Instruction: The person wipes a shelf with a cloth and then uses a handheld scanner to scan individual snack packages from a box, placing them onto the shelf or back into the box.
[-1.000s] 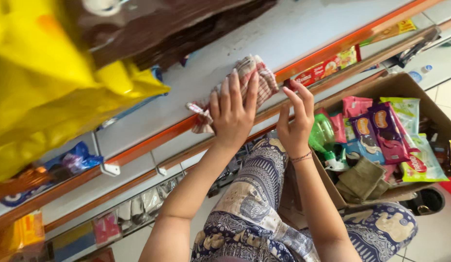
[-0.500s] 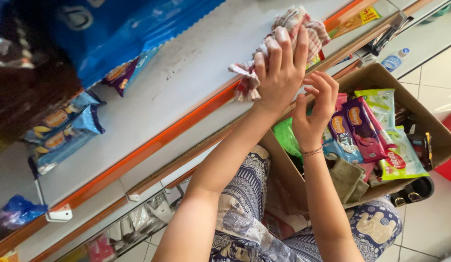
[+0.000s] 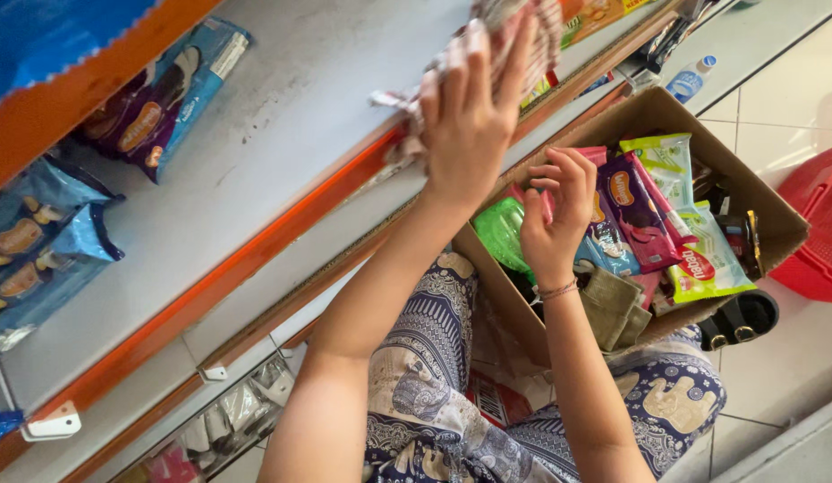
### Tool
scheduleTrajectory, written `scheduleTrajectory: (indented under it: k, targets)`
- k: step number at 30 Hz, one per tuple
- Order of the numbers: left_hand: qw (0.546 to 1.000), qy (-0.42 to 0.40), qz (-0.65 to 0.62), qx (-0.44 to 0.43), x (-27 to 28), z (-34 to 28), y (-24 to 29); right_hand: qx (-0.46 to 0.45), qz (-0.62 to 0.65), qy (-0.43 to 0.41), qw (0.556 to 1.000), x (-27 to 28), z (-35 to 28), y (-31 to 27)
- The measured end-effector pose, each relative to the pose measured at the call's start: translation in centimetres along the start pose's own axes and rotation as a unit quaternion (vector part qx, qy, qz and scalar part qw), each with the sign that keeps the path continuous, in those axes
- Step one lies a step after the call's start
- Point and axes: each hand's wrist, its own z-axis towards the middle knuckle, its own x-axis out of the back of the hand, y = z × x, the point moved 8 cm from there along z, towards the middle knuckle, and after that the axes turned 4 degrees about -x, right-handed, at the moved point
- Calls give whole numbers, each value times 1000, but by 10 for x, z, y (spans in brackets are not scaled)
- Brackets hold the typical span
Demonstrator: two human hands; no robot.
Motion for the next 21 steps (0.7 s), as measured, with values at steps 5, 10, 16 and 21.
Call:
scheduleTrajectory:
  k: [5, 10, 16, 21]
  targets:
    - [997, -65, -3, 28, 51, -68, -72, -13, 34, -11, 999, -10, -1, 9]
    - [997, -18, 60, 38, 24, -65, -55, -53, 31, -34, 998, -19, -8, 29]
    - [988, 40, 144, 25, -45, -16, 17, -61, 47, -28, 997, -18, -11, 43]
    - [985, 42, 162, 29, -71, 15, 61, -80, 54, -17, 995, -13, -13, 51]
